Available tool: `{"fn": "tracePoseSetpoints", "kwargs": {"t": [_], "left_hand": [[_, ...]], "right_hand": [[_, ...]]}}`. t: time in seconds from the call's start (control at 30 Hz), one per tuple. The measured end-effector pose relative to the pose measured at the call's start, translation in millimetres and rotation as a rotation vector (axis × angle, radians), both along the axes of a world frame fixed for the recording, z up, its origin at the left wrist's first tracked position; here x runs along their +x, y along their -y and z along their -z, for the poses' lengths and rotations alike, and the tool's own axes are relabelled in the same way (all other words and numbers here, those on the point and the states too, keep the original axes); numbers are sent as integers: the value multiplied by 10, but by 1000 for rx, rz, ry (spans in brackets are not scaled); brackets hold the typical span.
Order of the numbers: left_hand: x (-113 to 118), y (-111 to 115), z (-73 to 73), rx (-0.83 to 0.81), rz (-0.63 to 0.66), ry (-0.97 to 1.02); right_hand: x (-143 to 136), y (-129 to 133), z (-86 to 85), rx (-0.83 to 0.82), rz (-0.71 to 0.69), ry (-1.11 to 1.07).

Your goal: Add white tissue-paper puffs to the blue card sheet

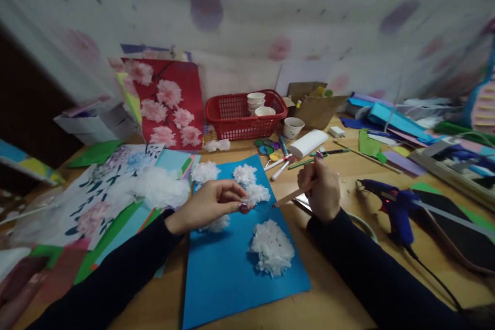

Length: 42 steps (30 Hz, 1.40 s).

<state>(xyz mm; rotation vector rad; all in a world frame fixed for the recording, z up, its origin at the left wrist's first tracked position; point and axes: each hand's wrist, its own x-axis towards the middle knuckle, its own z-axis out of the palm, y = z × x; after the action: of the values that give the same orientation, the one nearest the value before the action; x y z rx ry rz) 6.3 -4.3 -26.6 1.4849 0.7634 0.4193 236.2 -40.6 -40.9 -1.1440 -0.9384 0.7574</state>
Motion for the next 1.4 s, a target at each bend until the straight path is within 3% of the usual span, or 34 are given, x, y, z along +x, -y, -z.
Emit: {"fn": "tracePoseSetpoints", "kwargs": {"t": [0.07, 0.2, 0.37, 0.47, 0.6, 0.83, 1.03, 1.2, 1.4], "left_hand": [[23, 22, 10, 16, 1, -19], [125, 28, -48, 102, 8, -70], [394, -51, -138, 434, 101, -176], [521, -110, -69, 568, 168, -260], [567, -156, 79, 682, 163, -344], [580, -157, 155, 727, 86, -350], [583, -156, 182, 759, 74, -349], [585, -153, 214, 761, 53, -316], [584, -166, 216, 739, 65, -311]], "right_hand": [[18, 5, 2, -12, 129, 110], [6, 18, 43, -20, 172, 246], [28, -16, 97, -3, 191, 227], [43, -36, 112, -17, 161, 173], [43, -47, 130, -30, 146, 134], [29, -49, 111, -30, 137, 122], [43, 14, 105, 49, 275, 187], [-12, 81, 158, 102, 183, 312], [-64, 112, 204, 143, 177, 381]]}}
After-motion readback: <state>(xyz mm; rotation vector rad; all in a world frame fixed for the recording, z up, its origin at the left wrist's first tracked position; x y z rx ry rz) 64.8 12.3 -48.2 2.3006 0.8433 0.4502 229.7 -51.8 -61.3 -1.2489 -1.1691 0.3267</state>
